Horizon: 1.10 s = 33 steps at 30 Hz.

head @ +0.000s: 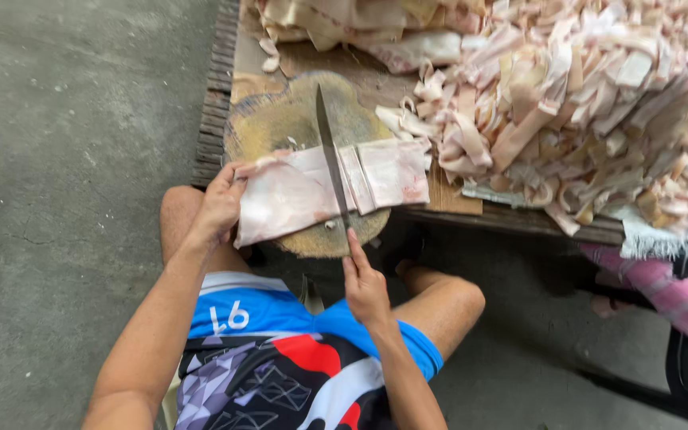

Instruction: The person sits at a low wooden table and uses a large knife to slice sheets of pale meat into strips on a round wooden cutting board. The person repeatedly picks up sheets of meat, cuts them into smaller pieces, and places the cut strips onto a pile on the table.

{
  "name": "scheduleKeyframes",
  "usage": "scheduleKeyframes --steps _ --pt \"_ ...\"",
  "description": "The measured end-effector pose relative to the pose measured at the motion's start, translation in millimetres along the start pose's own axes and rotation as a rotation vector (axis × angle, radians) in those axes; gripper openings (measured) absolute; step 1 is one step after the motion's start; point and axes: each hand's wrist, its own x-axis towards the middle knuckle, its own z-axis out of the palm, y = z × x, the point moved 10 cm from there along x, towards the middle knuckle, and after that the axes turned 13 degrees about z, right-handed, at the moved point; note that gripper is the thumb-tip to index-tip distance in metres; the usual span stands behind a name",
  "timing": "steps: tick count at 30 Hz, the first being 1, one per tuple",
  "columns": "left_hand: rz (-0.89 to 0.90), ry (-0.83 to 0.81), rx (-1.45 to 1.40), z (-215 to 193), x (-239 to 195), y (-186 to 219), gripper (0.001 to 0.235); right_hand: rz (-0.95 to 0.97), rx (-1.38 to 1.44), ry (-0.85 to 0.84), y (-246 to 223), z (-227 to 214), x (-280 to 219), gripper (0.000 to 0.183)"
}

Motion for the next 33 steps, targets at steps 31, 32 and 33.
scheduleKeyframes --steps 31,32,33 --pt "0.009 0.149 -0.178 -1 -11 -22 0.022 -0.305 -0.077 0.090 -6 11 -20 0.059" --pt "0.008 0.183 -0.181 -3 -10 -20 0.022 -0.352 -0.130 0.086 -15 16 -16 0.059" --pt "0.002 0.174 -0.150 0 -9 -18 0.023 -0.165 0.021 -0.005 -4 14 -9 0.059"
